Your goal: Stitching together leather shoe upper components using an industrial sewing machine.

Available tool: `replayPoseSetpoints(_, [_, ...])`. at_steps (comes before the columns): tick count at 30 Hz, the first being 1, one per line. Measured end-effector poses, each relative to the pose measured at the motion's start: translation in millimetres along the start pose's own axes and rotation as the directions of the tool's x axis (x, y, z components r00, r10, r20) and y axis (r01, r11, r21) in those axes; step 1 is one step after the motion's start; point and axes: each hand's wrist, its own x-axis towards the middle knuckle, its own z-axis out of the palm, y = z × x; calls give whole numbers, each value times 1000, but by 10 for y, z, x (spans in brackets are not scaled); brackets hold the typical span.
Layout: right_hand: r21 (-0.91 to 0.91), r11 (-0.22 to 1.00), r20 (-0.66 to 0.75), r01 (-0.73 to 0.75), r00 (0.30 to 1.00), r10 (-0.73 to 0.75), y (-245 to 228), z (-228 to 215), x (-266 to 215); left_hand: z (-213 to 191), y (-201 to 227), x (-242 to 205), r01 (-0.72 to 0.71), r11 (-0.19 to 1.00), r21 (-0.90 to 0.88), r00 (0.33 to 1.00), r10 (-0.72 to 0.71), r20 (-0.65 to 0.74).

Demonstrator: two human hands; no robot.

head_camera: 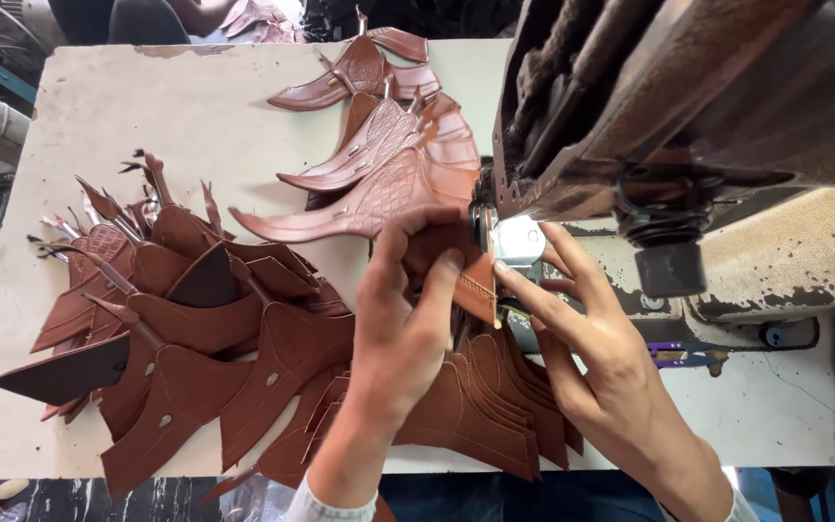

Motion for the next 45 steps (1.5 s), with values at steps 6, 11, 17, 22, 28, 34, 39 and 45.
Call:
replayPoseSetpoints(6, [-6, 999, -1, -48, 999, 48, -35, 0, 8, -24, -103, 273, 11, 992, -129, 999, -6, 44])
replayPoseSetpoints(11, [-125, 990, -111, 72, 990, -86, -47, 89, -168, -9, -147, 493, -89, 986, 141, 996, 86, 24])
replayPoseSetpoints(17, [-224, 974, 73, 39, 997, -23, 358, 618, -1081, -49, 44, 462, 130, 991, 38, 987, -133, 94])
replayPoseSetpoints(22, [-187, 981, 158, 59, 987, -29, 414, 497, -973, -78, 214, 27, 130, 967, 217, 991, -130, -17])
replayPoseSetpoints(28, [153, 967, -1, -201, 979, 204, 399, 209, -622, 10, 258, -741, -205, 837, 507, 973, 229, 15])
replayPoseSetpoints(34, [581, 794, -35, -178, 969, 244, 120, 151, -404, 154, 270, -892, -38, 926, 377, 999, 26, 36])
replayPoseSetpoints(39, [342, 940, -178, -1, 982, 66, -62, 135, -150, 98, 292, -611, -182, 946, 267, 981, 194, -21])
replayPoseSetpoints(45, [-26, 1000, -153, 7, 988, -11, 23, 6, 17, 27, 220, -304, 9, 995, 100, 1000, -10, 13])
